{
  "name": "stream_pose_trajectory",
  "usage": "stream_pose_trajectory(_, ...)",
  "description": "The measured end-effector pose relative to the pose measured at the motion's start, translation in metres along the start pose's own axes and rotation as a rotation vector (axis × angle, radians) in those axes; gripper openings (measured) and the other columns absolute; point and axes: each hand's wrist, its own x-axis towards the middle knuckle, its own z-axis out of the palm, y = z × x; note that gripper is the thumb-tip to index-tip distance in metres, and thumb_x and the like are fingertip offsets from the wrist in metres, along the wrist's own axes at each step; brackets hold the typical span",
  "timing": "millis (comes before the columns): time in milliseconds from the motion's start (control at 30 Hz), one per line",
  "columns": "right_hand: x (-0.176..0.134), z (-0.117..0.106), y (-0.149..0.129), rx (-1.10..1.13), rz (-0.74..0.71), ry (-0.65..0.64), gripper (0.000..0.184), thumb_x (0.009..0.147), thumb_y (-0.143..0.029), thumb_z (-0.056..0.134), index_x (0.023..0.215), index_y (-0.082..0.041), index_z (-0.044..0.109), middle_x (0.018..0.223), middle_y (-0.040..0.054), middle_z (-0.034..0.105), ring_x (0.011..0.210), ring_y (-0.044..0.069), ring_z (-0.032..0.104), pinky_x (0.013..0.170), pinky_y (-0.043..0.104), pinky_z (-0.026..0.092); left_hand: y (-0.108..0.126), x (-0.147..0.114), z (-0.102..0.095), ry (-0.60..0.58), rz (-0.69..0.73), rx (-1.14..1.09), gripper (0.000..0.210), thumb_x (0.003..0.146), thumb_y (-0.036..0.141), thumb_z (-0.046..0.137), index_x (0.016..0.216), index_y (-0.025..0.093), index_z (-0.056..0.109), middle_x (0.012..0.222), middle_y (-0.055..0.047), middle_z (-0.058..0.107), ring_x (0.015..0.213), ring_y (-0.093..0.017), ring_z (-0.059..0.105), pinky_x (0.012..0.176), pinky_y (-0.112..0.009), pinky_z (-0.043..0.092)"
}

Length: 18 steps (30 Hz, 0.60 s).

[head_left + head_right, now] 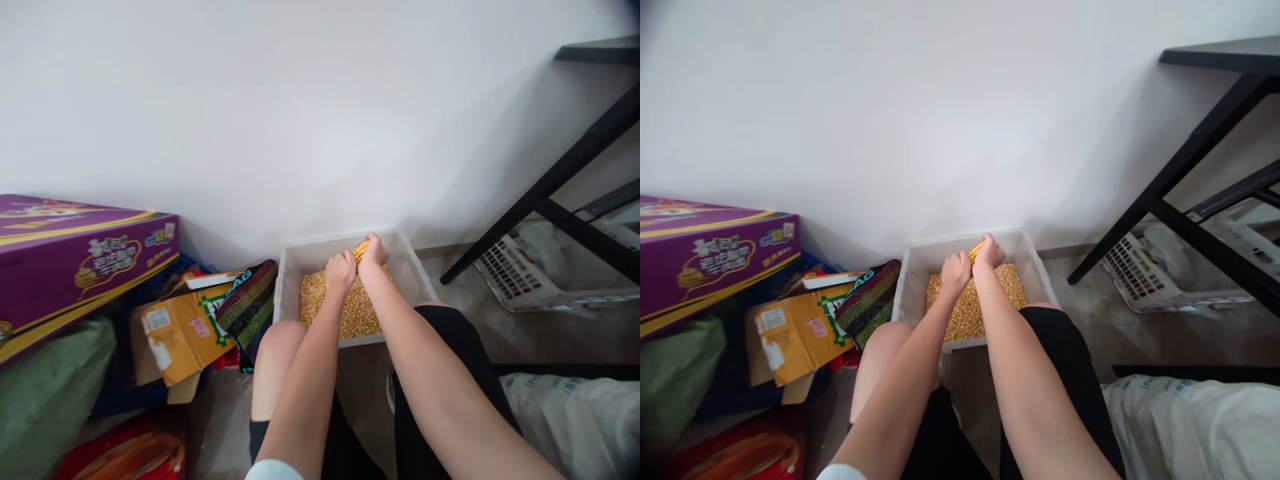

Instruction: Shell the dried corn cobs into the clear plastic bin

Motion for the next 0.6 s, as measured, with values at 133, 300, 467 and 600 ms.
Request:
stream_pose_trajectory(133, 0.007, -0.001, -0.004, 0.006, -0.021, -0.054, 0.009, 0.063, -0.025, 0.056, 0.060, -0.021, 0.049, 0.049, -0.0031, 0.054, 0.044, 0.013, 0.053, 0.037, 0.022, 0.043, 0.005, 0.003, 0.004, 0.094, 0.073, -0.013, 0.066, 0.091, 0.051, 0.011, 0.094, 0.018, 0.069, 0.095, -0.017, 0.069, 0.092, -0.029, 0.063, 0.077, -0.034, 0.043)
stream_pose_trajectory(300, 0.019, -0.006, -0.011, 0.053, -0.028, -0.026, 0.008, 0.064, -0.023, 0.055, 0.065, -0.020, 0.048, 0.054, -0.0028, 0.055, 0.046, 0.012, 0.055, 0.038, 0.021, 0.044, 0.006, 0.009, 0.001, 0.042, 0.128, -0.121, 0.072, 0.089, 0.060, 0.008, 0.095, 0.019, 0.068, 0.097, -0.014, 0.069, 0.094, -0.027, 0.063, 0.076, -0.031, 0.043)
stream_pose_trajectory(467, 0.026, -0.012, -0.019, 0.184, 0.000, -0.087, 0.008, 0.064, -0.019, 0.056, 0.066, -0.018, 0.048, 0.055, -0.0023, 0.055, 0.048, 0.012, 0.056, 0.041, 0.021, 0.047, -0.008, 0.023, -0.005, 0.059, 0.061, -0.181, 0.066, 0.092, 0.052, 0.013, 0.094, 0.017, 0.068, 0.098, -0.014, 0.069, 0.098, -0.025, 0.062, 0.082, -0.030, 0.042)
stream_pose_trajectory(600, 0.023, -0.015, -0.024, 0.197, 0.021, -0.195, 0.006, 0.064, -0.017, 0.054, 0.067, -0.016, 0.049, 0.056, -0.0018, 0.057, 0.050, 0.011, 0.057, 0.046, 0.020, 0.050, -0.016, 0.032, -0.008, 0.026, 0.053, -0.286, 0.063, 0.091, 0.051, 0.018, 0.088, 0.016, 0.070, 0.089, -0.011, 0.070, 0.091, -0.024, 0.063, 0.080, -0.030, 0.043)
